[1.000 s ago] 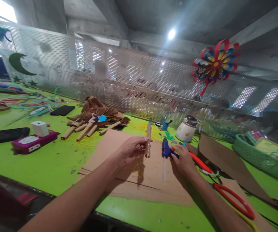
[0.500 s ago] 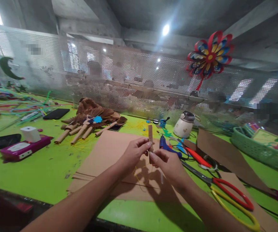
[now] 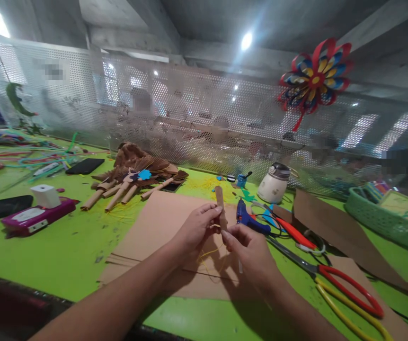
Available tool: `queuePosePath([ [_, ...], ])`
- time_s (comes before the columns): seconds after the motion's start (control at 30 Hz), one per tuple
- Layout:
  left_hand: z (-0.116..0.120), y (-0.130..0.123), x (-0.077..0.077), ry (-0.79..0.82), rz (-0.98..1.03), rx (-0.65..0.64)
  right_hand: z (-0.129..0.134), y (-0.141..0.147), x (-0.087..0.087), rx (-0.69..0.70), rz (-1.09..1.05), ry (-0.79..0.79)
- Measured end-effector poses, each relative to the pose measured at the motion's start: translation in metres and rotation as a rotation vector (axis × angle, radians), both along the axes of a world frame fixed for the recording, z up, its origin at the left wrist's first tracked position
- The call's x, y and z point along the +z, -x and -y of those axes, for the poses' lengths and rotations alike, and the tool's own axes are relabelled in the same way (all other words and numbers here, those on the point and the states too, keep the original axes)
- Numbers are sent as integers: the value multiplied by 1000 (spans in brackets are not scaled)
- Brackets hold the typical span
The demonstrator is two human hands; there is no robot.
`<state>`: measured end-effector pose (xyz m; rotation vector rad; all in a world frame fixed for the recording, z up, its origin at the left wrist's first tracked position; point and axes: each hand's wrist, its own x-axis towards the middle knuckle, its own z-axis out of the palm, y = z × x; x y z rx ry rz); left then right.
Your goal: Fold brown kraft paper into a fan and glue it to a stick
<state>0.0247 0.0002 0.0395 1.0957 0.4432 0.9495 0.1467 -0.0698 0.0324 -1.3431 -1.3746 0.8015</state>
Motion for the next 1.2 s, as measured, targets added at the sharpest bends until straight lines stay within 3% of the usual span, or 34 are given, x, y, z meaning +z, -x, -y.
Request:
queuePosePath([
  [0.33,4,-7,0,86,-18,118,1,4,-1,-60,110,-70],
  [0.63,3,-10,-4,127,-18,150,3,5,-1,-83,224,-142],
  [0.77,2,-9,-4,145,4,137,0,3,-5,-64,182,-127],
  [0.97,-1,-6,-4,127,13,133,-1,0,-6,29,6,14],
  [1.2,-2,-5,-4,147,62,115,4,0,-1,0,37,22],
])
